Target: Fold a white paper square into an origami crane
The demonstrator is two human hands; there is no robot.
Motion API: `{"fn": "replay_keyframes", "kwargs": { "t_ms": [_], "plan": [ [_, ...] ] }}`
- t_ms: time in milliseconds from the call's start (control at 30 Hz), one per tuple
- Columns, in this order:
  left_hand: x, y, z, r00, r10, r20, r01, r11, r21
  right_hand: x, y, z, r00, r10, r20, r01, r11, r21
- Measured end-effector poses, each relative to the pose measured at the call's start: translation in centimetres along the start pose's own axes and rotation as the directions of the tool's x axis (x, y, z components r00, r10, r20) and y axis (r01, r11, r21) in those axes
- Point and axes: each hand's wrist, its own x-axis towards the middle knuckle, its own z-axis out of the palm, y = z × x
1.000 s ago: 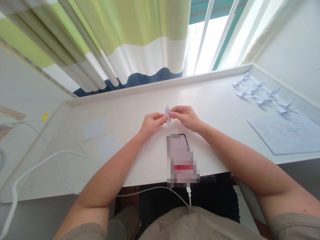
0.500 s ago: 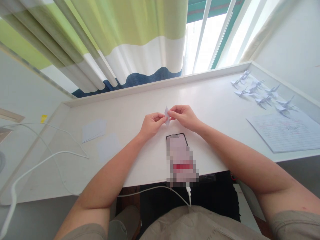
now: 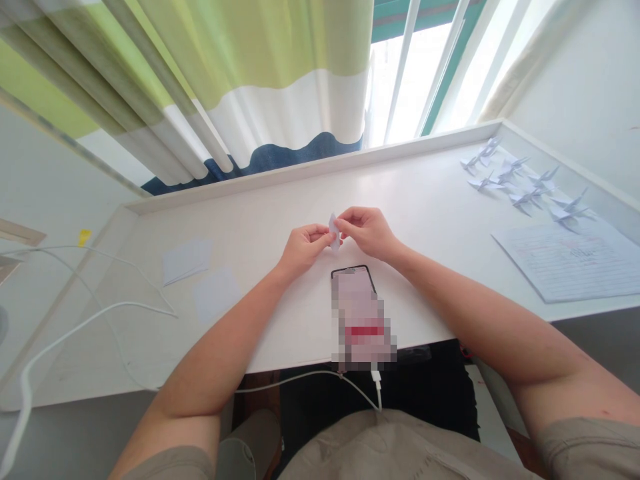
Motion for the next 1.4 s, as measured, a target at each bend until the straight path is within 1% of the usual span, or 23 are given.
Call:
{"fn": "replay_keyframes", "kwargs": {
  "t_ms": [67,167,233,333,433,600,767,933,1100,1167,1300,1400],
  "plan": [
    [-0.02,0.09,0.00,1.000,0.002,-0.011,-0.002,1.000,0.016,0.01,0.08,-0.03,1.000,0.005,0.008,-0.005,1.000,0.002],
    [0.15,0.03,-0.17,0.997,-0.003,-0.079,0.007,0.999,0.052,-0.03,0.23,-0.02,0.999,0.026,0.036,-0.027,1.000,0.012],
    [0.32,-0.11,-0.35,0.994,-0.010,-0.113,0.016,0.999,0.049,-0.07,0.32,-0.01,0.997,0.042,0.058,-0.041,0.999,-0.010],
    [0.51,-0.28,-0.57,0.995,-0.022,-0.099,0.022,1.000,0.005,-0.07,0.36,-0.07,0.994,0.053,0.092,-0.049,0.998,-0.044],
    [0.52,-0.26,-0.60,0.997,-0.021,-0.070,0.019,0.999,-0.033,0.01,0.33,-0.25,0.991,0.054,0.122,-0.051,0.998,-0.029],
    [0.40,-0.03,-0.46,0.999,-0.035,-0.037,0.032,0.996,-0.085,0.06,0.50,-0.59,0.990,0.073,0.122,-0.073,0.997,-0.011],
    [0.43,-0.15,-0.47,0.996,-0.038,-0.082,0.034,0.999,-0.042,0.01,0.75,-0.62,0.985,0.087,0.149,-0.088,0.996,0.002],
    [0.41,-0.28,-0.40,0.990,-0.027,-0.136,0.029,1.000,0.010,-0.06,0.84,-0.28,0.992,0.084,0.099,-0.083,0.996,-0.017],
    [0.44,-0.51,-0.39,0.991,-0.005,-0.135,0.011,0.999,0.043,-0.16,0.87,-0.06,0.998,0.036,0.049,-0.031,0.994,-0.105],
    [0.48,-0.58,-0.46,0.992,-0.001,-0.126,0.008,0.999,0.049,-0.16,0.86,-0.13,0.998,0.039,0.058,-0.033,0.994,-0.102],
    [0.49,-0.46,-0.60,0.994,0.000,-0.114,0.006,0.999,0.053,-0.10,0.85,-0.44,0.990,0.044,0.132,-0.042,0.999,-0.017],
    [0.41,-0.22,-0.57,0.993,-0.009,-0.117,0.015,0.999,0.045,-0.05,0.92,-0.52,0.989,0.049,0.138,-0.048,0.999,-0.012]
  ]
}}
